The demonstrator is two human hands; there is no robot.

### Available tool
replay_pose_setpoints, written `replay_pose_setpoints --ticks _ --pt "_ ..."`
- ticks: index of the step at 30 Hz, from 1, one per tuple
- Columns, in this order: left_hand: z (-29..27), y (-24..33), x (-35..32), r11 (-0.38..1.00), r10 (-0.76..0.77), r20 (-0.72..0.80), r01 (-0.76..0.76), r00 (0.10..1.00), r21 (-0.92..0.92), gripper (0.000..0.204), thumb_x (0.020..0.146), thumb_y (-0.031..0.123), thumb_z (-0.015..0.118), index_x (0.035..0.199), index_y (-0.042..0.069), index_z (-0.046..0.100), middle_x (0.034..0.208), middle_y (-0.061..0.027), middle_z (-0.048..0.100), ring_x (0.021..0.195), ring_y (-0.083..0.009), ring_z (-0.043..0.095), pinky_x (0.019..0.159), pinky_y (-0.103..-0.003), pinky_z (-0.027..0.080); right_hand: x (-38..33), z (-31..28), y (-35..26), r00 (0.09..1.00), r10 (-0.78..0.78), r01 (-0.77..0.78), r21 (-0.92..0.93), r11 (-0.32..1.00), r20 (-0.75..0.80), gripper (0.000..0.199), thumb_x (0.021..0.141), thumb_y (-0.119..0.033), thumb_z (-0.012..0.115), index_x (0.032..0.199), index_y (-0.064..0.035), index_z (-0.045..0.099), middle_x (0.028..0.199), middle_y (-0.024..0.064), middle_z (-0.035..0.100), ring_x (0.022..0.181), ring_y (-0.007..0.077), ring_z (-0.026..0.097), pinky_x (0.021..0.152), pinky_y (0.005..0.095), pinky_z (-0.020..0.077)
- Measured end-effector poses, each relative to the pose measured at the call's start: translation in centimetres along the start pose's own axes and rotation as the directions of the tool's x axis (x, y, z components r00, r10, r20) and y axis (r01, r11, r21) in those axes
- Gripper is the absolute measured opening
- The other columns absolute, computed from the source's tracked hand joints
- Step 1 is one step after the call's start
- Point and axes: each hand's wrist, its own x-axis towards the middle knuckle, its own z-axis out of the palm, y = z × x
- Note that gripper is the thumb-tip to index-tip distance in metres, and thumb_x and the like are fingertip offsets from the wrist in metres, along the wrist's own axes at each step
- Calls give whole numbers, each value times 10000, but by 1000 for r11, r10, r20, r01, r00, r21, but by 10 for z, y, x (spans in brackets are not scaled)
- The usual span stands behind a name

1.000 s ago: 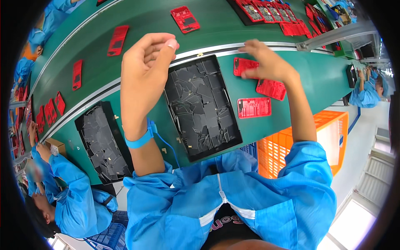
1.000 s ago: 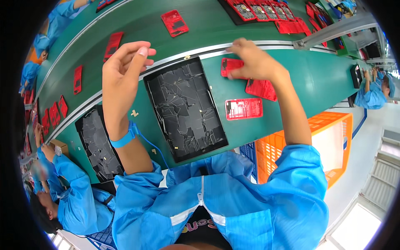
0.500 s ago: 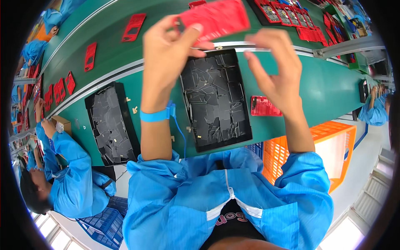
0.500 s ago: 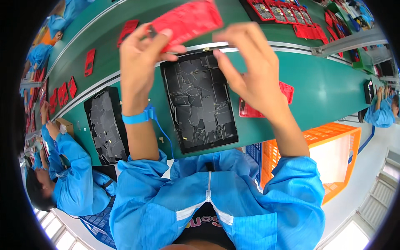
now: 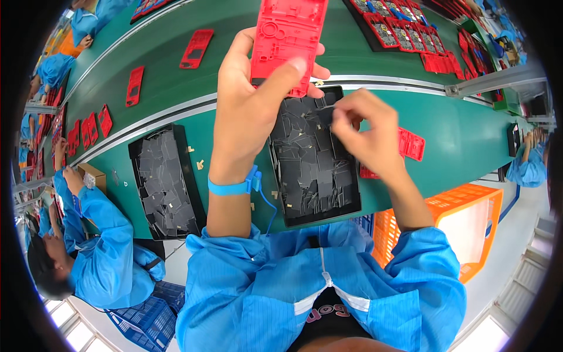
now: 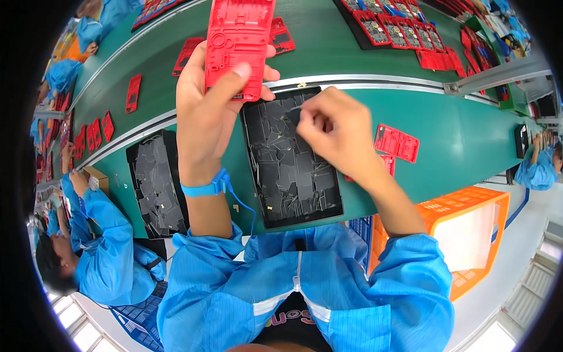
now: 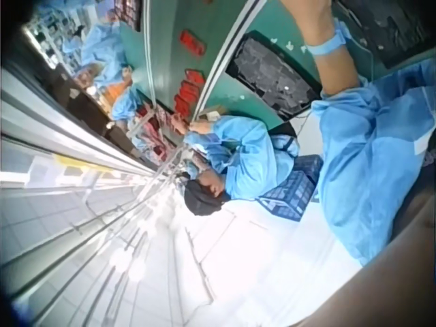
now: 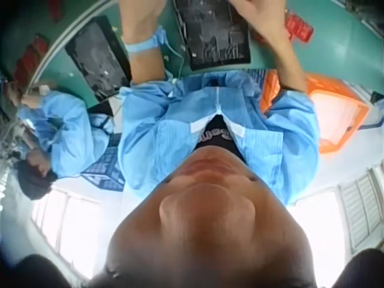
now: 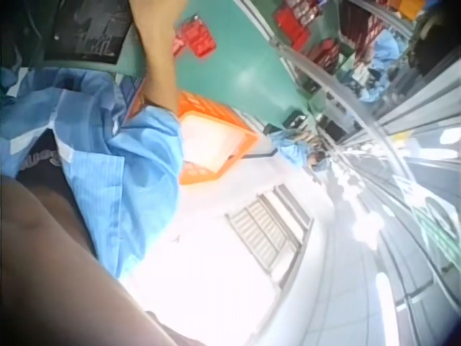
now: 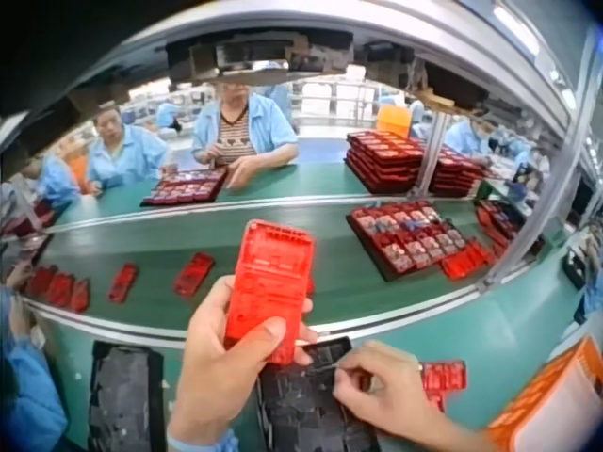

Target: The person takes phone cases from a conveyor belt, attaches rectangular pads from a tray onto each case by hand, and places the assembled cases back onto the conveyor belt.

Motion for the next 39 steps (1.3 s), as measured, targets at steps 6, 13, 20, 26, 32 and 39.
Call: replay_pose_setpoints --ticks 6,13,20,26,32,39 --pt "7 -5 -1 989 -51 -144 29 988 -146 366 1061 185 440 1282 -97 517 1171 -273 674 973 -361 720 803 -458 621 25 -19 -34 968 244 -115 783 612 -49 216 898 99 683 1089 54 591 903 137 718 767 189 753 663 266 609" --pt "18 -12 -5 985 88 -222 -118 971 -126 281 1019 51 616 1266 -75 569 1160 -174 727 1005 -146 697 913 -272 542 41 -17 -46 958 208 10 748 664 -197 209 923 50 705 1130 53 678 919 123 750 807 186 762 643 239 582" --pt "19 -7 -10 986 92 -197 -117 976 -121 272 972 -40 644 1231 -101 587 1139 -186 736 1026 -165 697 920 -289 563 47 -10 -48 918 148 146 660 737 -368 133 891 51 758 1019 38 727 878 70 729 688 71 659 609 194 523" --pt "24 -5 -12 984 67 -161 -91 985 -153 272 973 -62 628 1238 -99 576 1131 -197 734 1027 -173 703 913 -301 580 48 -4 -40 875 37 256 526 811 -483 163 857 96 773 1002 31 738 859 31 700 724 37 617 635 167 472" --pt "24 -4 -15 987 86 -163 -107 983 -122 273 970 -77 623 1238 -95 573 1122 -197 735 1029 -166 701 906 -292 584 46 -1 -38 869 -33 284 444 850 -493 158 838 102 783 976 30 755 845 14 663 678 18 532 585 177 387" --pt "28 -4 -16 988 91 -189 -112 978 -105 272 972 -81 619 1238 -104 572 1133 -204 734 1034 -162 697 906 -281 576 45 8 -35 758 -243 355 70 932 -605 232 763 62 840 973 -14 780 824 59 652 633 69 543 493 212 377"
